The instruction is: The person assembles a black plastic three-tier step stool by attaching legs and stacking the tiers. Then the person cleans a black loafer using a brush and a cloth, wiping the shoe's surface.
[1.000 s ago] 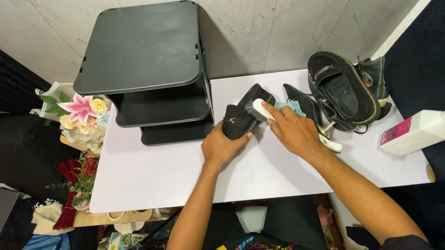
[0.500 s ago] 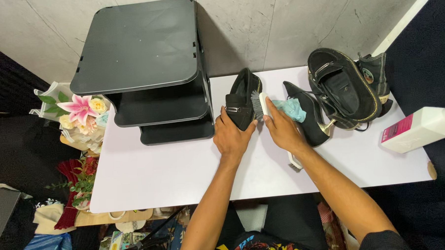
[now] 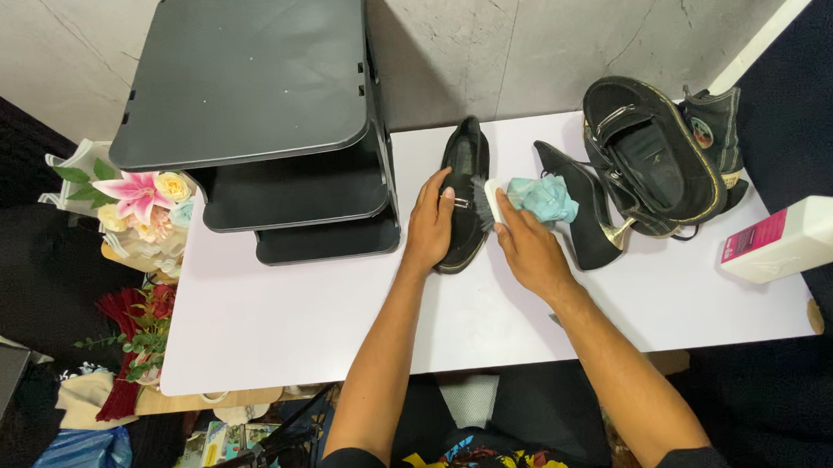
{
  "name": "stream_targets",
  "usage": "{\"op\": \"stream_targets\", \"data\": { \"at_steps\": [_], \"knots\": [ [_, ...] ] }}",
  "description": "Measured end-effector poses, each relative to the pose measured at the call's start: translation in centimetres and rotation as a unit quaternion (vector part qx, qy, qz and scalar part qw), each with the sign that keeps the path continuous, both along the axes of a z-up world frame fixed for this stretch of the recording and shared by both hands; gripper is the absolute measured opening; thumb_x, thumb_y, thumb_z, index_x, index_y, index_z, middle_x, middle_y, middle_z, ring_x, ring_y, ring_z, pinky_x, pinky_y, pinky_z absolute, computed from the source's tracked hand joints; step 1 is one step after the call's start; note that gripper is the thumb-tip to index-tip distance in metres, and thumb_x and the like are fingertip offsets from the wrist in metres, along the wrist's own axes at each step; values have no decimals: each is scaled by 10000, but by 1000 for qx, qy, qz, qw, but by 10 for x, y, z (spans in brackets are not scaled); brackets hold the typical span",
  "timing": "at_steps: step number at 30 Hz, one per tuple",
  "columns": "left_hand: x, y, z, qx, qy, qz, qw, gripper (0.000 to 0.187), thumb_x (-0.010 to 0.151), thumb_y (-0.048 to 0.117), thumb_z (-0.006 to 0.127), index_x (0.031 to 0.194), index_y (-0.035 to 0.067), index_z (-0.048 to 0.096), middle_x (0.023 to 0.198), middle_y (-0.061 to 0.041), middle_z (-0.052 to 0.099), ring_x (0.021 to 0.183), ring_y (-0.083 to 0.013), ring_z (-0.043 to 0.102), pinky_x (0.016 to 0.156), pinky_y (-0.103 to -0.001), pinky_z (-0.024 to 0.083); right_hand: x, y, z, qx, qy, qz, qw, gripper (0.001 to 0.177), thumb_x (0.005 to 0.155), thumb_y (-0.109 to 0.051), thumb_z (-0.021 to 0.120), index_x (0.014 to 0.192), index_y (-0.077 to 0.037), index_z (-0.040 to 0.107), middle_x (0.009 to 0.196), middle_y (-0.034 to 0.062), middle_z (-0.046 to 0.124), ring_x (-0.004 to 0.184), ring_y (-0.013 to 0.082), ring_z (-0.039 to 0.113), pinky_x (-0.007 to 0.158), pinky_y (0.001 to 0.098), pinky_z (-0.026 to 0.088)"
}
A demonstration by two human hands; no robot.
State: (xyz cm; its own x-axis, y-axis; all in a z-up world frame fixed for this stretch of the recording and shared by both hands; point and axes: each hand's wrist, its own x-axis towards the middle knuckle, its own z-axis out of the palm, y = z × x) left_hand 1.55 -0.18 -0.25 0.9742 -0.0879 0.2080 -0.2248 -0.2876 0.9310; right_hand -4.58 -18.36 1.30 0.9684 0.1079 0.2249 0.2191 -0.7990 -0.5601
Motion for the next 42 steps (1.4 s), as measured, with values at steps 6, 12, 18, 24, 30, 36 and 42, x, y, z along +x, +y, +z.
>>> {"op": "stream_targets", "data": {
  "at_steps": [6,12,18,24,30,36,42],
  "knots": [
    [-3,1,-3,-70,79,4,994,422,1050,347,506,1441,188,518,1357,-117,657,1193,-236,653,1014,-357,503,-46,4,24,-95,76,47,991,607,992,-240,569,1563,-223,362,1187,137,609,821,361,690,699,451,573],
    [-1,2,-2,-93,96,15,991,407,1050,347,523,1437,223,529,1260,-102,709,1128,-207,683,972,-338,531,-49,-15,42,-107,89,124,982,599,961,-245,608,1528,-259,414,1162,80,646,845,305,711,684,430,585],
    [-3,1,-5,-93,100,19,990,414,1047,331,526,1448,231,530,1248,-97,709,1110,-197,678,968,-336,525,-36,8,27,-159,-104,11,982,570,916,-182,652,1469,-220,521,1138,89,656,774,305,710,627,423,577],
    [2,3,-7,-129,120,3,984,398,1035,304,545,1425,221,556,1211,-101,722,1075,-183,690,940,-329,551,-55,16,23,-149,20,56,987,581,901,-238,666,1465,-263,527,1044,68,667,691,277,713,566,411,575],
    [1,6,-6,-137,113,4,984,386,1034,291,556,1411,208,572,1273,-121,699,1144,-205,666,989,-337,527,-41,-11,29,-100,-60,34,993,550,921,-241,655,1457,-244,532,1113,65,675,730,289,711,587,403,570],
    [3,9,-14,-118,73,-9,990,414,1103,303,385,1460,187,559,1452,-119,599,1345,-218,543,1127,-334,406,-31,11,25,-127,-47,12,991,539,944,-232,650,1472,-249,544,1123,97,671,714,297,707,616,419,576],
    [6,13,-25,-145,63,-14,987,422,1088,236,373,1436,132,589,1425,-132,629,1310,-236,584,1124,-339,423,-41,5,35,-97,23,130,986,559,875,-234,668,1421,-316,581,1085,52,707,709,283,721,594,409,587]
  ]
}}
